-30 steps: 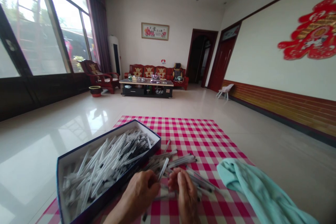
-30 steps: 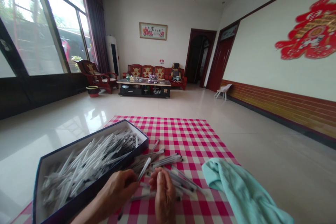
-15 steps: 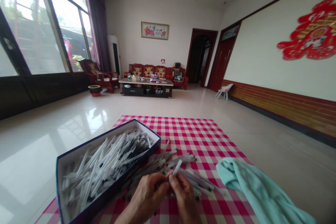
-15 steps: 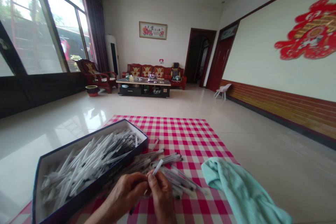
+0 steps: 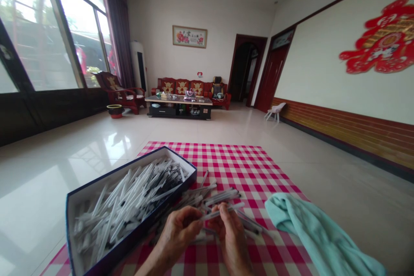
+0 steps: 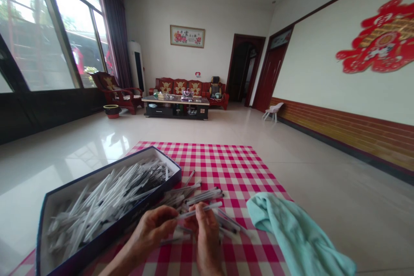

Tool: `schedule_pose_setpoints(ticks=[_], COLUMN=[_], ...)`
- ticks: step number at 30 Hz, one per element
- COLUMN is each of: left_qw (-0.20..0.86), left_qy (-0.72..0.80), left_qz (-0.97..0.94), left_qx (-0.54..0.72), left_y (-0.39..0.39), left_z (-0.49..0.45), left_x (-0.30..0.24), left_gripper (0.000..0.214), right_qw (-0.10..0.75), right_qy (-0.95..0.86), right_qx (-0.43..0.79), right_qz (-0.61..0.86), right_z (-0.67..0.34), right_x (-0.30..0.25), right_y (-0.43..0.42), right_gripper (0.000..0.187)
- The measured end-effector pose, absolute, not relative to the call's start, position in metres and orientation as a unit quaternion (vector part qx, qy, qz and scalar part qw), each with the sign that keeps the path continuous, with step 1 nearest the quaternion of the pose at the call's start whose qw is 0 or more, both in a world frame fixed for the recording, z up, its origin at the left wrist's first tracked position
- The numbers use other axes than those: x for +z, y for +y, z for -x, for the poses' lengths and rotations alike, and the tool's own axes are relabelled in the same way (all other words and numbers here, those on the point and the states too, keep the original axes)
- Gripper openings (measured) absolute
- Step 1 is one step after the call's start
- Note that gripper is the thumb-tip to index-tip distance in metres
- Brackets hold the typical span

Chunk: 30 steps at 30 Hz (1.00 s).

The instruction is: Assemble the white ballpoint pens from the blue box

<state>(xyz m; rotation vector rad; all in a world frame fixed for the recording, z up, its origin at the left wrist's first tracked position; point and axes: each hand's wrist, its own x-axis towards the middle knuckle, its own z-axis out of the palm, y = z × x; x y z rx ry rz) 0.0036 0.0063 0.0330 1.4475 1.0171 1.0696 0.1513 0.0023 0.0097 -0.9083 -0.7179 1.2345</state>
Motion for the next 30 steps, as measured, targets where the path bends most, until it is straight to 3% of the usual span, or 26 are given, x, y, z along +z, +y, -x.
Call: schedule_pose_setpoints(ticks=[7, 14, 19, 26, 30], left_qw=[0.571, 0.534, 0.459, 0.24, 0.247], left_qy=[0.38, 0.409, 0.472, 0.535, 0.522], left_qz=[-0.529, -0.534, -0.58, -0.669, -0.675], left_qx=[0.499, 0.513, 0.48, 0.457, 0.459], left_y=[0.006, 0.007, 0.003, 0.002, 0.001], left_z=[-0.009, -0.009, -0.011, -0.013, -0.012], left_x=[0.022, 0.016, 0.016, 0.019, 0.022], left_gripper=[0.021, 0.031, 0.034, 0.042, 0.035], right_qw=[0.615, 0.608, 0.617, 0.618, 0.626], right_qy=[-0.356, -0.352, -0.361, -0.339, -0.333], right_qx=[0.607, 0.622, 0.606, 0.62, 0.611], right_qz=[0.355, 0.345, 0.349, 0.344, 0.351], right_z=[-0.146, -0.146, -0.145, -0.143, -0.143], right_x=[0.011, 0.013, 0.011, 0.008, 0.006], right_y=[-0.004, -0.001, -0.001, -0.001, -0.001], right_gripper=[0.02, 0.019, 0.019, 0.013, 0.014])
